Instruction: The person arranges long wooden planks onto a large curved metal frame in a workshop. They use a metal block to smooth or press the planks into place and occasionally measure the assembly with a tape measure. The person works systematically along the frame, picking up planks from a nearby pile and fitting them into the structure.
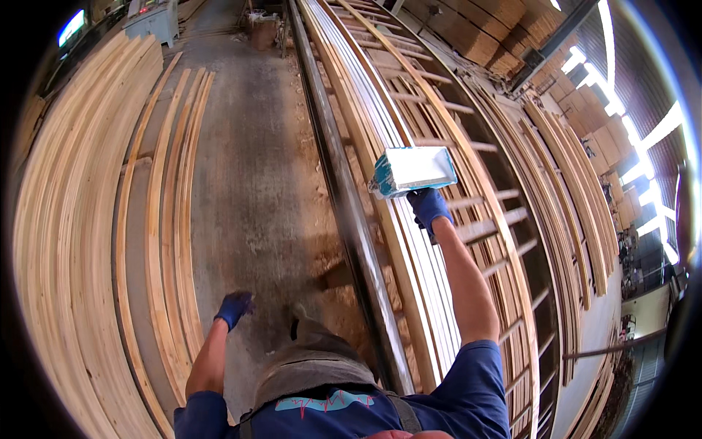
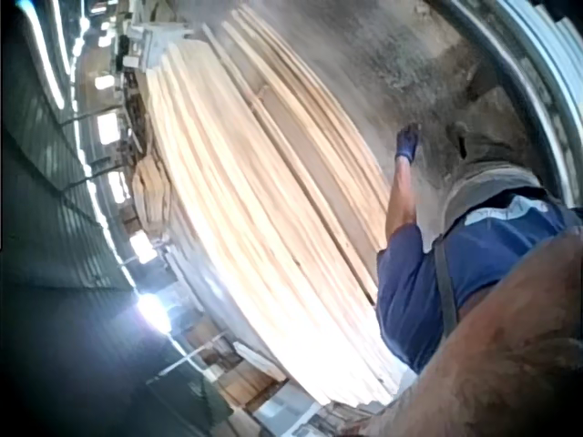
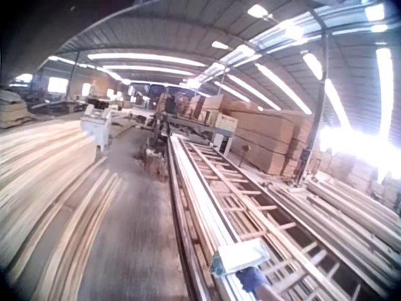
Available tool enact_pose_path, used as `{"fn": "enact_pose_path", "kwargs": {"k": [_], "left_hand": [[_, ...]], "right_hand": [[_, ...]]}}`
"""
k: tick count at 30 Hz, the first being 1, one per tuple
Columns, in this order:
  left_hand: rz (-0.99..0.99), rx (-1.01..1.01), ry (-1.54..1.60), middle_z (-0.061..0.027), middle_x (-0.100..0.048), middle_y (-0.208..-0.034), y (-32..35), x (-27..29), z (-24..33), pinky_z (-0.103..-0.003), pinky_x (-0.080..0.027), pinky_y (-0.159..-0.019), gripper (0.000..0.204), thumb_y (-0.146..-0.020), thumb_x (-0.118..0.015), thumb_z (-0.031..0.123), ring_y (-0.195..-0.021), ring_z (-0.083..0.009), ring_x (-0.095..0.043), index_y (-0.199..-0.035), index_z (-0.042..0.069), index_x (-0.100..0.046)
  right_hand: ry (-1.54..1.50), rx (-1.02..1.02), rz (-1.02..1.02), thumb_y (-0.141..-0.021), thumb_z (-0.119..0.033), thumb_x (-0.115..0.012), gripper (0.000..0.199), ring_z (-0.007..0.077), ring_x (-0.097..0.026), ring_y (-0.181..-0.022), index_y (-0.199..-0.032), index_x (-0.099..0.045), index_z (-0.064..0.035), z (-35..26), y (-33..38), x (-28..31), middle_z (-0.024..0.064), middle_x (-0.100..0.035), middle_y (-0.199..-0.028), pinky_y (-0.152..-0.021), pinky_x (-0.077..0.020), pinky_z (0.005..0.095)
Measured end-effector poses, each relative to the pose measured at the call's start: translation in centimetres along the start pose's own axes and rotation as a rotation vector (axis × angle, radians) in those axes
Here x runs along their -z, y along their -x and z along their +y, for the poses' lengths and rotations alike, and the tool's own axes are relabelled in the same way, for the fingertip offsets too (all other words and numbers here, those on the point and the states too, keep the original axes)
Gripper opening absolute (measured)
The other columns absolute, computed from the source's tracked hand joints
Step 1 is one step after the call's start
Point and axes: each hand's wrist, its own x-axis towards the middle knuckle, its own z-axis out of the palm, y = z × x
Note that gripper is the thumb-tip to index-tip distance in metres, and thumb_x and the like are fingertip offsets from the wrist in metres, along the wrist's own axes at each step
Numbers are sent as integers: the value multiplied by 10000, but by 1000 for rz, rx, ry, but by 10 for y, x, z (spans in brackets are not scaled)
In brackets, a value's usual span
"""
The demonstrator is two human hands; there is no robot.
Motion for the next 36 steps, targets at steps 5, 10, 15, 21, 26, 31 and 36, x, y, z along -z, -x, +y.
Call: {"fn": "enact_pose_path", "kwargs": {"k": [5, 10, 15, 21, 26, 31, 36], "left_hand": [[171, 384, 347, -164, -725, -916, -24, 78, -24, -395, -524, -591, 292, -982, -541, 392, -680, -265, -691, -1065, 115, -579], [205, 753, 276, -149, -723, -885, -55, 143, -41, -397, -468, -564, 367, -978, -515, 468, -643, -267, -673, -1079, 118, -565], [254, 701, 290, -147, -719, -889, -199, 202, 60, -438, -468, -603, 355, -983, -517, 440, -641, -273, -663, -1109, 113, -574], [153, 286, 259, -168, -711, -845, -473, 252, 347, -322, -463, -497, 301, -996, -514, 325, -578, -213, -636, -1000, 37, -601], [49, -152, 163, -117, -709, -834, -659, 263, 541, -303, -481, -541, 274, -948, -602, 297, -607, -178, -625, -937, 29, -657], [4, -66, 99, -113, -716, -823, -741, 280, 621, -291, -472, -534, 269, -946, -611, 283, -625, -160, -640, -950, 18, -660], [177, 271, 225, -144, -722, -849, -740, 360, 555, -305, -456, -516, 347, -982, -537, 349, -625, -188, -657, -1018, 12, -607]], "right_hand": [[-4, 0, -52, -924, -269, -589, 281, 167, -526, -385, -1111, -620, -61, -67, -175, -33, 64, -557, -571, -343, -452, 320], [10, -43, -85, -913, -275, -598, 295, 237, -612, -459, -1101, -660, -56, -169, -312, -55, 141, -660, -700, -397, -494, 368], [-23, 10, -28, -932, -280, -585, 260, 163, -503, -378, -1097, -624, -83, -237, -453, -97, 47, -521, -547, -327, -434, 320], [56, -17, -51, -917, -360, -586, 375, 245, -632, -467, -1140, -653, -66, -310, -598, -122, 151, -689, -720, -447, -511, 374], [56, 101, -20, -919, -278, -604, 256, 197, -554, -389, -1024, -675, -55, -361, -751, -160, 95, -597, -584, -350, -463, 337], [97, -15, -44, -895, -420, -549, 413, 374, -671, -855, -1065, -687, -70, -430, -884, -189, 228, -681, -952, -756, -532, 471], [97, 31, -155, -914, -379, -542, 372, 294, -679, -600, -937, -700, -43, -512, -1018, -214, 177, -677, -704, -607, -536, 424]]}}
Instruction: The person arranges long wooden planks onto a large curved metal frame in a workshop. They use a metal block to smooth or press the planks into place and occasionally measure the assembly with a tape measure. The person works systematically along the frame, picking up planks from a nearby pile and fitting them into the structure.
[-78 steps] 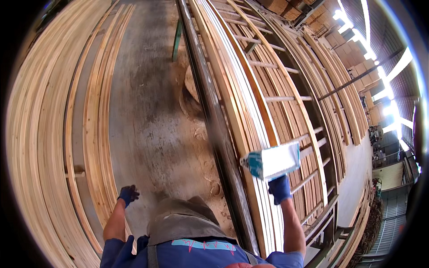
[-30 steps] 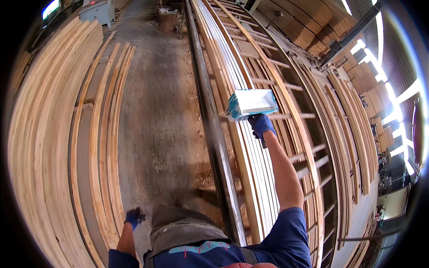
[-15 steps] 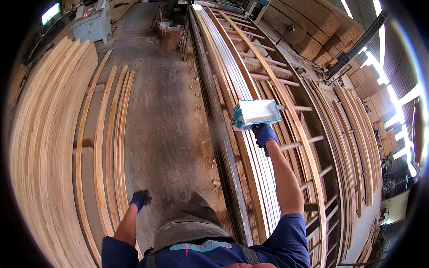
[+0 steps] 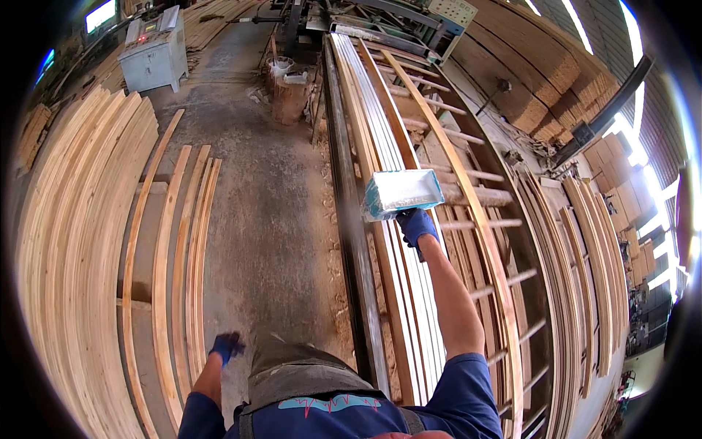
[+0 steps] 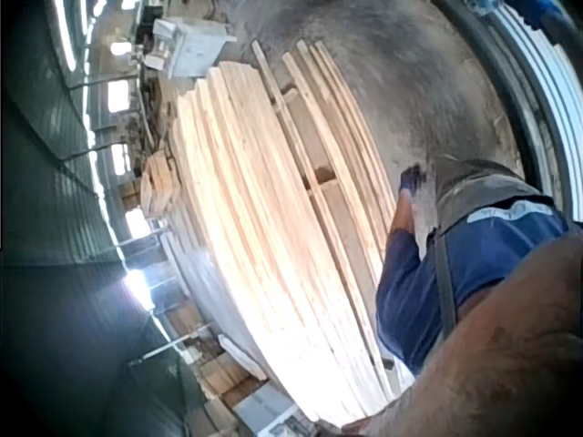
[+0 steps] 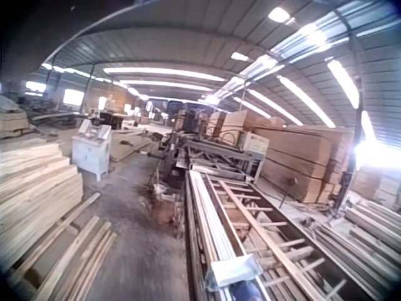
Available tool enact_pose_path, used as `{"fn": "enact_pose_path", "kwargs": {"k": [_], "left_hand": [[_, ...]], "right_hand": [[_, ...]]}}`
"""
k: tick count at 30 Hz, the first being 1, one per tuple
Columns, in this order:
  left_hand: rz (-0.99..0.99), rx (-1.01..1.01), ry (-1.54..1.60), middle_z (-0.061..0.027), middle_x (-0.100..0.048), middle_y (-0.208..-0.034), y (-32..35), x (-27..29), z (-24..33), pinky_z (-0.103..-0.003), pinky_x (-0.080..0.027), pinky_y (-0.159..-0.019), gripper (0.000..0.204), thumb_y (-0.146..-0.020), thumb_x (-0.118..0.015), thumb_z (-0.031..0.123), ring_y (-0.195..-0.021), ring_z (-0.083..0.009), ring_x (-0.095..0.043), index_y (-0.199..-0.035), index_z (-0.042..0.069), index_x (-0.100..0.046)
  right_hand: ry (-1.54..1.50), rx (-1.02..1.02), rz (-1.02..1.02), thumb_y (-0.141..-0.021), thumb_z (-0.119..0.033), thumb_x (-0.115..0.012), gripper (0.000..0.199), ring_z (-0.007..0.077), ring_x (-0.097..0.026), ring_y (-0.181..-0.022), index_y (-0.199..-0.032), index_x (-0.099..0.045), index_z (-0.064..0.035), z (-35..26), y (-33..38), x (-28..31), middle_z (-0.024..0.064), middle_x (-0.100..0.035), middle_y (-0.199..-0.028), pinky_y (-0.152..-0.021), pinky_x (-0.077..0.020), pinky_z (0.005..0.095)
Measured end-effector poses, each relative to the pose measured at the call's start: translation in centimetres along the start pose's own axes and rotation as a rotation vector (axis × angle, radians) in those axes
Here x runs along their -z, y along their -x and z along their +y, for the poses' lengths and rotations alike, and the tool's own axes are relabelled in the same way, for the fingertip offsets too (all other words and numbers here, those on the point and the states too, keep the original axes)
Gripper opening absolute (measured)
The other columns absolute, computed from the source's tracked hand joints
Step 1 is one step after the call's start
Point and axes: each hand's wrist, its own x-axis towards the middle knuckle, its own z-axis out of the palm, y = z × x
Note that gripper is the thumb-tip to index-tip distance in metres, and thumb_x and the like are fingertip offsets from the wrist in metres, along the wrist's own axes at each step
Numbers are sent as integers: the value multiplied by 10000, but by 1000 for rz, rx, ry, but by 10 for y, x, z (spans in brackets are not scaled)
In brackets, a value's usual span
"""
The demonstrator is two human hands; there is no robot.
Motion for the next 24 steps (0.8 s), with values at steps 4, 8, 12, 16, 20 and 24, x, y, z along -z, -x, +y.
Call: {"fn": "enact_pose_path", "kwargs": {"k": [4, 8, 12, 16, 20, 24], "left_hand": [[93, 373, 12, -174, -717, -904, -31, 46, -2, -401, -465, -551, 382, -997, -487, 397, -644, -279, -671, -1066, 37, -592], [89, 471, 138, -186, -713, -911, -104, 89, 72, -405, -471, -566, 401, -987, -491, 420, -657, -325, -668, -1098, 45, -578], [112, 215, 254, -194, -710, -892, -241, 96, 225, -422, -497, -533, 326, -972, -572, 349, -661, -310, -678, -1087, 44, -587], [-7, -56, 171, -167, -717, -883, -332, 60, 462, -337, -512, -535, 291, -983, -562, 307, -647, -249, -687, -1114, 49, -599], [-79, -358, 50, -130, -714, -882, -384, 5, 620, -323, -536, -617, 306, -978, -574, 301, -715, -212, -687, -1102, 25, -621], [-150, -461, -244, -107, -702, -881, -458, 4, 712, -319, -540, -651, 280, -960, -598, 275, -764, -191, -676, -1033, 10, -650]], "right_hand": [[-5, 29, 10, -917, -326, -621, 297, 186, -555, -402, -1044, -668, -62, -44, -109, 5, 73, -587, -592, -363, -453, 326], [12, 89, 68, -923, -385, -565, 373, 270, -667, -521, -1006, -688, -43, -106, -219, -6, 173, -689, -711, -516, -539, 397], [134, 148, 166, -892, -387, -606, 376, 320, -697, -683, -1091, -678, -76, -148, -330, -12, 182, -713, -874, -648, -559, 429], [109, 180, 136, -884, -371, -612, 376, 388, -662, -968, -1128, -674, -92, -189, -440, -18, 190, -694, -1061, -839, -522, 475], [26, 40, 1, -906, -380, -608, 369, 249, -642, -498, -1116, -673, -84, -271, -528, -11, 161, -685, -737, -443, -513, 376], [-38, 83, 45, -910, -330, -611, 322, 204, -601, -448, -1108, -670, -83, -322, -656, -14, 120, -670, -706, -389, -488, 344]]}}
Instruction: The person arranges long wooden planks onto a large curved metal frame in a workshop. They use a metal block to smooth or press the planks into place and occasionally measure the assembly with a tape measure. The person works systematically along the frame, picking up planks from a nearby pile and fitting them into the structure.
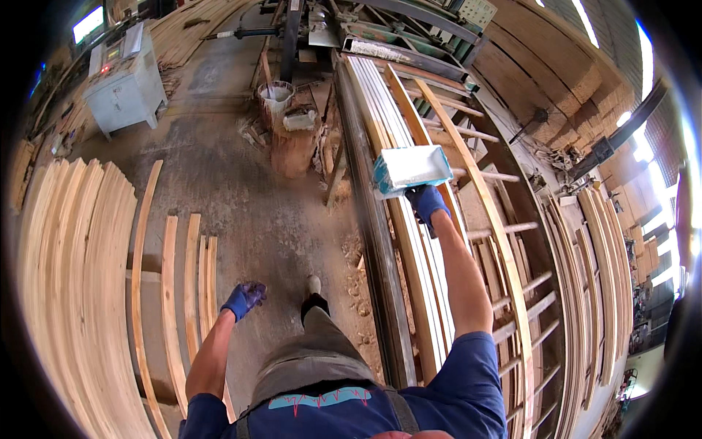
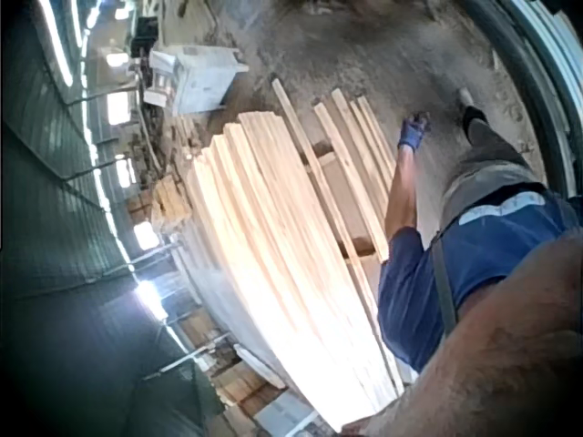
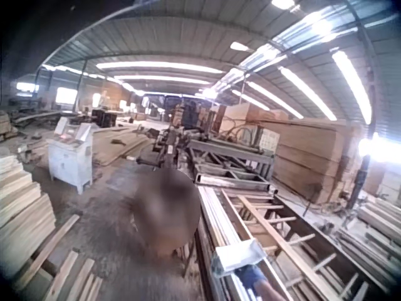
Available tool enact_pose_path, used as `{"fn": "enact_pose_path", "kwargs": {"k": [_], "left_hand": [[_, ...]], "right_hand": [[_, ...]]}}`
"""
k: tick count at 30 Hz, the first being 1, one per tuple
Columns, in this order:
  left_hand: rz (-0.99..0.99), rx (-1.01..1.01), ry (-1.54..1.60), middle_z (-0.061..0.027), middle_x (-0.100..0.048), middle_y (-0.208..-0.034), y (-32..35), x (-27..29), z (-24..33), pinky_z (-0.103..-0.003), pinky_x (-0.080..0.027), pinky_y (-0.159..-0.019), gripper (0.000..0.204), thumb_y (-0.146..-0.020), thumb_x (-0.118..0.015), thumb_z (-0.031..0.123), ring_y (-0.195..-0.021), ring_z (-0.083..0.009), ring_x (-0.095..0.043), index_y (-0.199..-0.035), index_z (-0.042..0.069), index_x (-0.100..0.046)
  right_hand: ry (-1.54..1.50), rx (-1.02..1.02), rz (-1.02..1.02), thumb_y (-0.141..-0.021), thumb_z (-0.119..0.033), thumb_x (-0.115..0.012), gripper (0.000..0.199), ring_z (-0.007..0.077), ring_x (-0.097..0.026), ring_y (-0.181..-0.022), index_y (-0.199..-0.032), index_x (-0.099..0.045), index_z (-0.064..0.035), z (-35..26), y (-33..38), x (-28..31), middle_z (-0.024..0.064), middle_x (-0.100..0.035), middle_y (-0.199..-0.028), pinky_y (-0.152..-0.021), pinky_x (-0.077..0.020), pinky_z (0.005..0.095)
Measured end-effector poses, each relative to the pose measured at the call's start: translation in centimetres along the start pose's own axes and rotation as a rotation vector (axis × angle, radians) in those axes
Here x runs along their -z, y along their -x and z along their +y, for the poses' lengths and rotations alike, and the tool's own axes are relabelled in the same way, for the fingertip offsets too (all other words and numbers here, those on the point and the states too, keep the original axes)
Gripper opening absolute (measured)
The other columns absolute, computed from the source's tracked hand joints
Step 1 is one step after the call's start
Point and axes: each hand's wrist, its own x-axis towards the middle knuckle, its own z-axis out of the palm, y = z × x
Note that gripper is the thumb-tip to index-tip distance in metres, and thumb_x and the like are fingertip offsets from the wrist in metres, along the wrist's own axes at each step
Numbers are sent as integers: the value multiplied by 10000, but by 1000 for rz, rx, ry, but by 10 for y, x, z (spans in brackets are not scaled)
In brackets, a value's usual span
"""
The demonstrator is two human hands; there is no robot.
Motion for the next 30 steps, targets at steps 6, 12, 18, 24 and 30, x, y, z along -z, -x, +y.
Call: {"fn": "enact_pose_path", "kwargs": {"k": [6, 12, 18, 24, 30], "left_hand": [[205, 429, 267, -188, -703, -883, -63, 69, -17, -348, -522, -556, 316, -978, -541, 301, -669, -258, -671, -1055, -1, -589], [312, 699, 467, -127, -724, -916, -61, 92, -25, -380, -470, -605, 371, -984, -480, 472, -668, -232, -667, -1080, 134, -601], [304, 862, 536, -155, -715, -954, -124, 114, -66, -409, -500, -632, 444, -970, -506, 498, -732, -264, -682, -1097, 88, -620], [247, 775, 766, -136, -719, -964, -254, 218, -43, -413, -520, -634, 413, -970, -516, 471, -760, -259, -685, -1114, 99, -623], [347, 542, 731, -160, -705, -1070, -389, 347, 86, -412, -555, -735, 458, -976, -492, 482, -830, -291, -707, -1258, 129, -566]], "right_hand": [[-76, 55, -2, -886, -305, -651, 275, 208, -603, -466, -1020, -678, -67, -53, -181, -6, 89, -622, -630, -384, -491, 350], [-67, 25, -27, -906, -352, -617, 274, 183, -534, -421, -989, -642, -92, -130, -335, -22, 58, -565, -602, -380, -465, 344], [-195, -73, 5, -897, -363, -651, 224, 156, -490, -407, -947, -633, -146, -170, -484, -68, 30, -526, -568, -356, -428, 335], [-203, -68, 107, -880, -367, -673, 298, 134, -496, -410, -909, -681, -71, -235, -563, -68, 26, -520, -557, -381, -418, 314], [-615, 197, 91, -845, -70, -683, 103, 139, -618, -671, -928, -670, -11, -282, -563, -158, 65, -703, -829, -560, -487, 317]]}}
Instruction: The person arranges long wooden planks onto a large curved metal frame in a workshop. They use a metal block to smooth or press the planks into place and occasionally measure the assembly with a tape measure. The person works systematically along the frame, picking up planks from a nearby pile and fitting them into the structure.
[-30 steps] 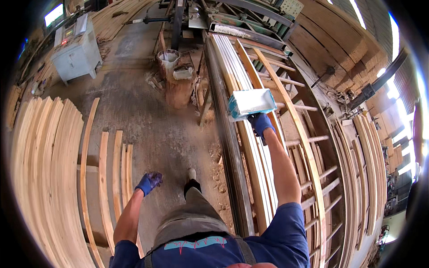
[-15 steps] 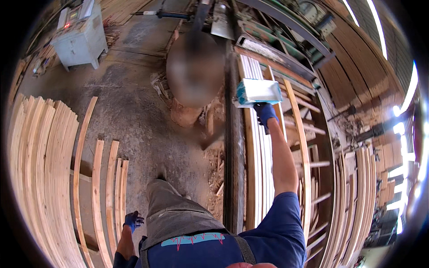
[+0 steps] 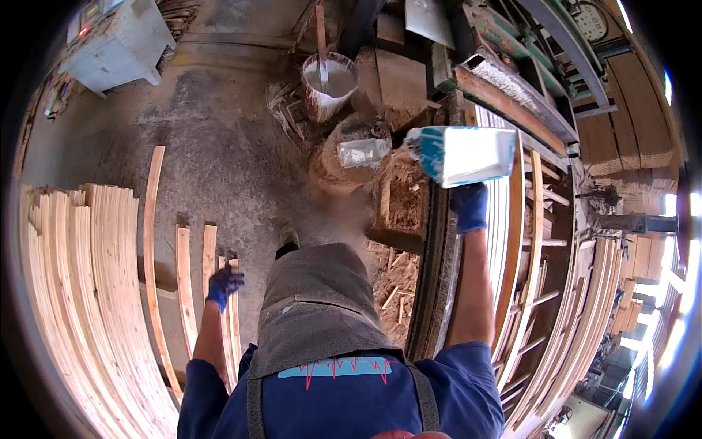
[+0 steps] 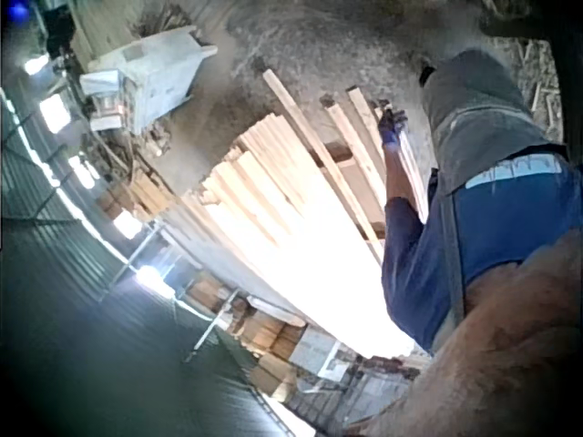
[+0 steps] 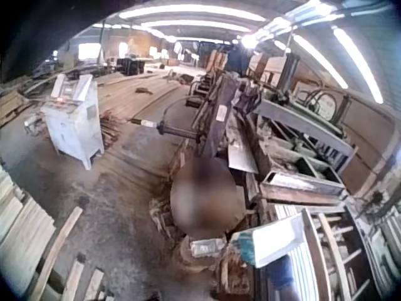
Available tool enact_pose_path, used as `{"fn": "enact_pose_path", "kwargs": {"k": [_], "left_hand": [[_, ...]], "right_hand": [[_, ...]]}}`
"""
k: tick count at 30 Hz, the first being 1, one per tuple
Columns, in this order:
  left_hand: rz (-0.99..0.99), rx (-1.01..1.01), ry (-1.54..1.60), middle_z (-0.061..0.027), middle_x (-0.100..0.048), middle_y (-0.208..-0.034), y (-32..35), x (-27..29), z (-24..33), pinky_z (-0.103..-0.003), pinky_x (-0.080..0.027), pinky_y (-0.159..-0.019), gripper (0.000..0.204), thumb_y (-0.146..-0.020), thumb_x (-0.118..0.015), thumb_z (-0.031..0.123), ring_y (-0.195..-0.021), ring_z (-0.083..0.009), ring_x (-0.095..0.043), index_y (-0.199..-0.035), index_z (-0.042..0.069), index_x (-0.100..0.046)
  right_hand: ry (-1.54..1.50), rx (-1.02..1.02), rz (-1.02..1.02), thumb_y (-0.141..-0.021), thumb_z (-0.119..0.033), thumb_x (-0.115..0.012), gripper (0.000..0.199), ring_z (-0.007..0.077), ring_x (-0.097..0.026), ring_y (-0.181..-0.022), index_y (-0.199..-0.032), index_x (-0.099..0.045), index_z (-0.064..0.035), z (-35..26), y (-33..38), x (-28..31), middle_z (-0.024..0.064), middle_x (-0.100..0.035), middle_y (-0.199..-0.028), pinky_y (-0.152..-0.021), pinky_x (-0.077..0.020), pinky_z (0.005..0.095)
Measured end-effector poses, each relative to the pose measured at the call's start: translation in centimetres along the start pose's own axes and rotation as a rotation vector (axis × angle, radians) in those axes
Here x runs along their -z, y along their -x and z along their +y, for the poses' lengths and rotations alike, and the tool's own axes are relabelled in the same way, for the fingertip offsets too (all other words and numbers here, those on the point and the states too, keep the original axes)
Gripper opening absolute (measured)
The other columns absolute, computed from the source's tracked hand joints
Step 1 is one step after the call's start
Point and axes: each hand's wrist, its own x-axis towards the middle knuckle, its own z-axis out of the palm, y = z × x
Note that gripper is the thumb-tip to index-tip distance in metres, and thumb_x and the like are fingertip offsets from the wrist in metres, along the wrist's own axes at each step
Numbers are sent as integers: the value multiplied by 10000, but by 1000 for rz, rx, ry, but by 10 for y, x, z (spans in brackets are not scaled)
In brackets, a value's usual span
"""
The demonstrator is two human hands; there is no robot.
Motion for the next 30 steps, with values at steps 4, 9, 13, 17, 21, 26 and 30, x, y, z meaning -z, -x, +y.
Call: {"fn": "enact_pose_path", "kwargs": {"k": [4, 9, 13, 17, 21, 26, 30], "left_hand": [[10, -88, 10, -165, -701, -1084, 2, -58, 86, -414, -548, -845, 439, -981, -497, 471, -900, -283, -699, -1225, 123, -605], [148, 131, -156, -108, -719, -1038, 16, -29, 22, -357, -526, -774, 413, -970, -491, 468, -862, -210, -694, -1178, 139, -630], [356, 399, -217, -90, -732, -929, 84, -45, -38, -402, -486, -714, 459, -945, -537, 539, -746, -220, -684, -1122, 131, -653], [431, 531, -244, -87, -736, -924, 112, -79, -46, -401, -486, -706, 455, -959, -519, 532, -740, -222, -683, -1113, 129, -662], [452, 470, -158, -81, -738, -919, 108, -103, -33, -366, -503, -713, 443, -973, -502, 513, -771, -199, -693, -1111, 124, -664], [394, 385, -170, -95, -729, -948, 88, -125, 26, -353, -512, -697, 444, -956, -523, 501, -761, -206, -695, -1140, 118, -650], [324, 367, -225, -126, -713, -1017, 46, -86, 9, -398, -529, -747, 516, -949, -503, 551, -809, -272, -692, -1208, 118, -609]], "right_hand": [[304, -66, -142, -836, -121, -720, 239, 195, -682, -831, -990, -666, 54, 104, -9, -69, 128, -729, -889, -724, -515, 328], [518, -65, -311, -854, -228, -726, 307, 272, -698, -933, -1027, -657, 16, 229, -41, -138, 160, -726, -989, -791, -509, 369], [550, -42, -261, -847, -403, -704, 405, 390, -659, -942, -1006, -688, -31, 286, -64, -159, 172, -710, -990, -737, -517, 435], [396, -161, -223, -812, -443, -730, 484, 385, -672, -918, -1031, -675, -14, 343, -82, -176, 183, -713, -964, -730, -524, 440], [531, -207, -266, -844, -422, -688, 443, 392, -669, -878, -1014, -679, -13, 369, -94, -194, 196, -709, -950, -725, -525, 452], [508, -228, -250, -905, -405, -580, 360, 396, -666, -834, -984, -685, -70, 369, -92, -192, 201, -701, -913, -707, -525, 489], [796, -342, -488, -902, -466, -563, 398, 411, -656, -898, -1026, -669, -103, 325, -91, -207, 210, -692, -974, -753, -517, 528]]}}
